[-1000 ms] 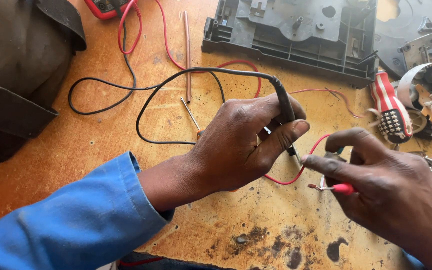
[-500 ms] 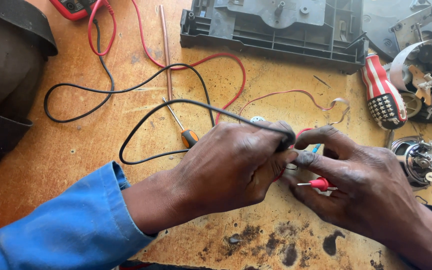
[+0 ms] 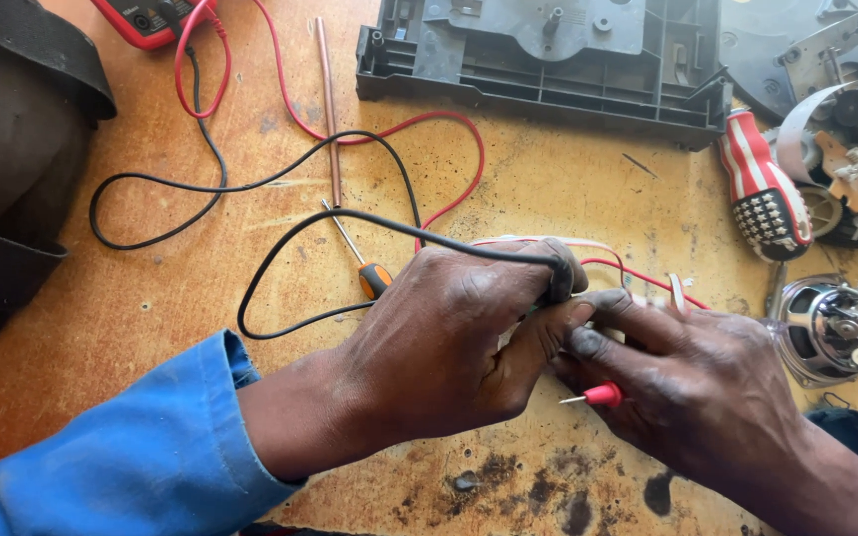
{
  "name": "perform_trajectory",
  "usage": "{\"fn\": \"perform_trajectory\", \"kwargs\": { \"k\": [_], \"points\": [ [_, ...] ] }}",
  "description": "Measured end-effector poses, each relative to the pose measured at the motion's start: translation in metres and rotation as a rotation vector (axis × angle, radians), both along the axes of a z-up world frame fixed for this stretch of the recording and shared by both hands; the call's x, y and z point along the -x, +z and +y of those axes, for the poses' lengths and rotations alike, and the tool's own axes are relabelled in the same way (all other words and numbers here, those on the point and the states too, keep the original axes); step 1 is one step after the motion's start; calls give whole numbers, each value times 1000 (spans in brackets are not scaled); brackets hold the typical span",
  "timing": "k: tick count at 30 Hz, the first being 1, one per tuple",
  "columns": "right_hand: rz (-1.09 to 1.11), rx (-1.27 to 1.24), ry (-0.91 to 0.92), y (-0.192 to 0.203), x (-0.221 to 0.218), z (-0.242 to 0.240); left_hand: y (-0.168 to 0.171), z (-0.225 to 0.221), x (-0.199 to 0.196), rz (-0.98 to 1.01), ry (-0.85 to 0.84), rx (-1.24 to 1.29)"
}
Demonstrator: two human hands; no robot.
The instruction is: Removing a small circuit board from an electronic assembly using a screwdriver and a soldering iron.
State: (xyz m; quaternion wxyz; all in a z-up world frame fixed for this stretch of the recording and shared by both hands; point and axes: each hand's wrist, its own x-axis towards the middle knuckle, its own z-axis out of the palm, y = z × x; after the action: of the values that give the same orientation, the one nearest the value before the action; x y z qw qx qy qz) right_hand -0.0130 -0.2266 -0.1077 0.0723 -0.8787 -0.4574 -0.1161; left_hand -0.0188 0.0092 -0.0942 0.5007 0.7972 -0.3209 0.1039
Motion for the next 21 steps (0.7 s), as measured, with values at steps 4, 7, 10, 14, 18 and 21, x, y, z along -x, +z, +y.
{"fn": "perform_trajectory", "kwargs": {
  "k": [4,7,10,14,18,21],
  "points": [
    [272,-216,-29,11,-7,12,-6,0,1,28,17,12],
    [468,-365,-80,17,-15,12,-6,4,-1,81,35,38],
    [542,-448,-191,23,-20,9,-6,5,-2,126,33,39],
    [609,-514,-453,32,-14,1,-10,6,-2,119,25,45],
    [970,-861,-698,19,-17,-15,-8,8,-4,163,43,38],
    [919,-888,-524,20,-1,-21,-7,8,-4,175,36,49]
  ]
}}
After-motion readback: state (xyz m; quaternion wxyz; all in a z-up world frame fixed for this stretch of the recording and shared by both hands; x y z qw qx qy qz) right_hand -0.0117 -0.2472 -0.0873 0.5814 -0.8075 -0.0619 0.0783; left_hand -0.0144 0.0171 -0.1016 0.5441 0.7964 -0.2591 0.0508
